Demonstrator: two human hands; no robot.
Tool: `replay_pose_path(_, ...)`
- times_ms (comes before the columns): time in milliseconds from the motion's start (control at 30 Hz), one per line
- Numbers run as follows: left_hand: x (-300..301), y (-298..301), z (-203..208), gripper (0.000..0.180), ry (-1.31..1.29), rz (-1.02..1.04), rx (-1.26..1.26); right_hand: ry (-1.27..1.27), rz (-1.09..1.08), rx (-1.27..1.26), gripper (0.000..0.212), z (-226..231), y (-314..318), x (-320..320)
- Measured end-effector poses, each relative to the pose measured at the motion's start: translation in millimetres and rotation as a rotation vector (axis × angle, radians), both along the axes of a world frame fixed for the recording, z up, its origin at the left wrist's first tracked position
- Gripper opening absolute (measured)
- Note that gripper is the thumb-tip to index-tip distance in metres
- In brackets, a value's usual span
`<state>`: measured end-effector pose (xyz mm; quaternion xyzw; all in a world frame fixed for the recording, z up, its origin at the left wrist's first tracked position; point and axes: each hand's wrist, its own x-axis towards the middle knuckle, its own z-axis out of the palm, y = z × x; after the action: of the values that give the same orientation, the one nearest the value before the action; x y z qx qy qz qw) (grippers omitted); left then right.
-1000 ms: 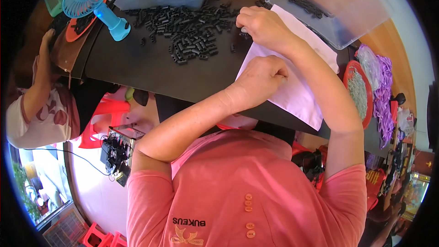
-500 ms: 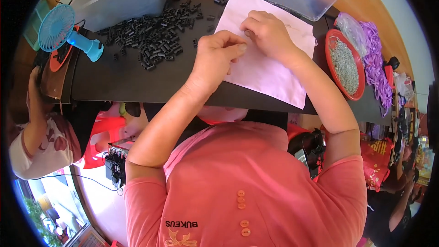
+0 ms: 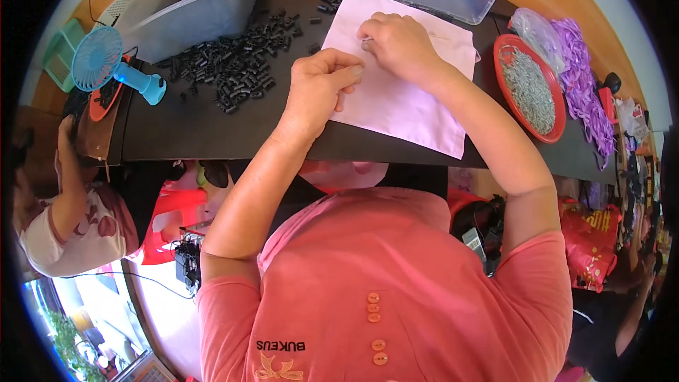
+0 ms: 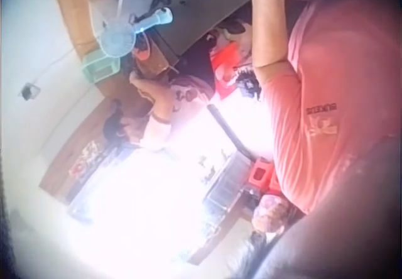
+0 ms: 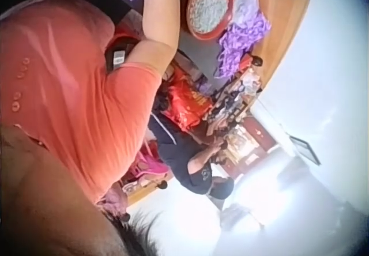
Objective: The person assembles plastic buckle components by hand by repeatedly picking up plastic pieces and inserting small metal pins into them over a cloth.
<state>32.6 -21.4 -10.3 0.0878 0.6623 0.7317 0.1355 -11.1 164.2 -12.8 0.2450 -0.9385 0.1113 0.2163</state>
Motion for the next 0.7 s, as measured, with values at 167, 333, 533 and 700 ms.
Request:
replay_pose_path(167,1.5,0.2,3.1,0.012,-0.008,-0.001,0.011,0.018,0.037,0.028,0.007,-1.3,1.7,1.7)
replay_pose_path(333,0.6,-0.8,1.2,0.012,0.006,-0.001,0.035,0.041,0.091,0.089,0.007,-1.6,-1.3,7.9)
replay_pose_path(533,-1.2,-1.3,-3.9,0.012,0.019,0.009,0.085,0.085,0.079,0.083,0.009,-2.4,5.4,3.9)
replay_pose_path(700,-1.1,-3.3,0.9,0.014,-0.02,-0.003,0.087,-0.679,0.137,-0.943,0.018,33.5,5.7,25.3)
